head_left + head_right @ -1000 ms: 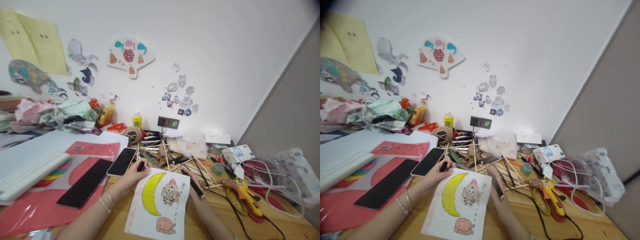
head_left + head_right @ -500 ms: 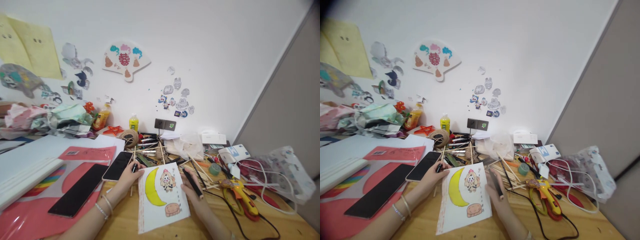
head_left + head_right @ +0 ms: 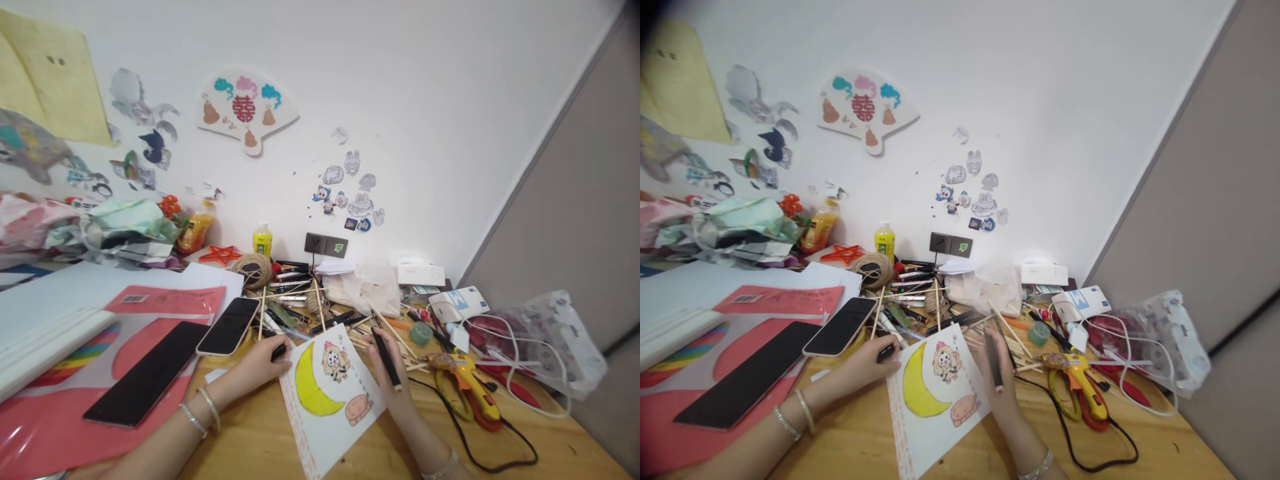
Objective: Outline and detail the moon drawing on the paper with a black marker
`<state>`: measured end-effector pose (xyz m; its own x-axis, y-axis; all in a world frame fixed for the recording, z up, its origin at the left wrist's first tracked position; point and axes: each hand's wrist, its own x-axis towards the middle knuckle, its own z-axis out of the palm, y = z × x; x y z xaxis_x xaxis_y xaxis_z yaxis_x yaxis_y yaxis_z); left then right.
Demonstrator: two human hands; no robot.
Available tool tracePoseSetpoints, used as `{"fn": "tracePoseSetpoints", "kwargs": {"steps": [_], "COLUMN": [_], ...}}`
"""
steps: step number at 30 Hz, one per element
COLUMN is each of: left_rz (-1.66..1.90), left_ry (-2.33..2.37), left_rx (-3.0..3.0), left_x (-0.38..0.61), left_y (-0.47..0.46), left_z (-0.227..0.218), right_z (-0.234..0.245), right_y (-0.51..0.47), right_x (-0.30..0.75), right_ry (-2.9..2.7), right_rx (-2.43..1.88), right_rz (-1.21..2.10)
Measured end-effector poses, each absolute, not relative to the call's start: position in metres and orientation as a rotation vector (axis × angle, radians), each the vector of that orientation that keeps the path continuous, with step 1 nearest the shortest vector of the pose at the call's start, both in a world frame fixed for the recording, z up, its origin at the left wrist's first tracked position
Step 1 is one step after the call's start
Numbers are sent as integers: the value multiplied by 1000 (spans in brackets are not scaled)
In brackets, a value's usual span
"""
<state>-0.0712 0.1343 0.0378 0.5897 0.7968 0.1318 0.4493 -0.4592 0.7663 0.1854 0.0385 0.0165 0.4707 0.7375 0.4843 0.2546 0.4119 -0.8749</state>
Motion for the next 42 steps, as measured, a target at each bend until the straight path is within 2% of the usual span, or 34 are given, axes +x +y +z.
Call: {"fn": "tracePoseSetpoints", "kwargs": {"steps": [14, 26, 32, 36, 42], "left_rz": [688, 1354, 1628, 1572, 1423], "left_ry": [936, 1235, 1209, 953, 941], "left_rx": [2149, 2017, 1478, 994, 1060], "left_x": [-66, -87, -108, -116, -114], "left_y": [130, 147, 160, 165, 164], "left_z": [33, 48, 63, 66, 60], "right_z": [33, 32, 25, 23, 26], "right_y": [33, 36, 40, 42, 42], "right_x": [186, 189, 191, 192, 191], "right_ry": [-939, -920, -903, -887, -854], "right_rx": [-1198, -1120, -1088, -1068, -1047], "right_rz": [429, 437, 504, 528, 601]}}
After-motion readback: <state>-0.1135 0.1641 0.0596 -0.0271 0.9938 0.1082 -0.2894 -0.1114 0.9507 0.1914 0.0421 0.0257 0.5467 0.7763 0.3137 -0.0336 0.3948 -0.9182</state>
